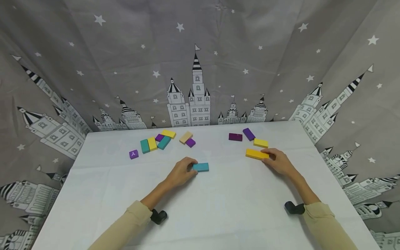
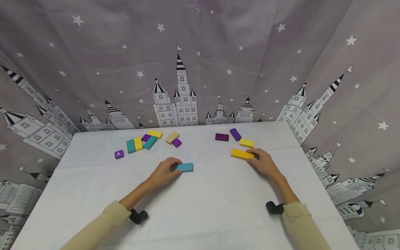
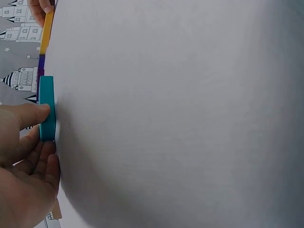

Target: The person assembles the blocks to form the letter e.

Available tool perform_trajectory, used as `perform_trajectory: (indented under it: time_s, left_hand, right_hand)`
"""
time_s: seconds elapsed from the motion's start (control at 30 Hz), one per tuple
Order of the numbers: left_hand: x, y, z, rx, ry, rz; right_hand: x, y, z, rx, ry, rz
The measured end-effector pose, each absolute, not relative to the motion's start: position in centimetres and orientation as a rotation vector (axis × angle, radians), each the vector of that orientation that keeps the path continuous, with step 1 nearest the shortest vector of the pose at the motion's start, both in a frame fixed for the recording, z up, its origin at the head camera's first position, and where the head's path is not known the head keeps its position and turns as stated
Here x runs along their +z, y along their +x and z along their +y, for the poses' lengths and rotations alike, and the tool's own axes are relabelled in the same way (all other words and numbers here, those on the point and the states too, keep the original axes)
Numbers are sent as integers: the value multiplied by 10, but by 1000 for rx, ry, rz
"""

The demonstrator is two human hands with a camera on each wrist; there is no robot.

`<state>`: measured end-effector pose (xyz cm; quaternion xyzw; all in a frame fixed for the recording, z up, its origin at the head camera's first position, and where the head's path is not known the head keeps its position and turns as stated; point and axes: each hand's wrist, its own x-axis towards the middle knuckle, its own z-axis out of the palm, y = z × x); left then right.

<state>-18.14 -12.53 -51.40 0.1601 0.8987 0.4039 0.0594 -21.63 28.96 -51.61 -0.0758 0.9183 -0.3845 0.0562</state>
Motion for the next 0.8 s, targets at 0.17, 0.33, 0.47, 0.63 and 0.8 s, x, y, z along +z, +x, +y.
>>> perform_trajectory:
  time_s: [0.17,0.33,0.47,0.63,0.8]
  left_hand:
    - [-515,-182,-126,1225,476,2721]
    - [-517,-183,-127,1238,501,2720]
    - [-518,-183,-128,1241,523,2716]
    - [-519,-183,-129,1235,522,2716]
    - [-519,-184,-129,1234,514,2713]
  right_hand:
    - [-508,-210,283,-1217,-323,2749]
    - [-502,-207,272,-1247,-399,2746]
    - [-499,-204,260,-1253,-444,2743]
    - [-496,-200,244,-1270,-511,2715]
    - [-497,-198,230,-1291,-591,2683]
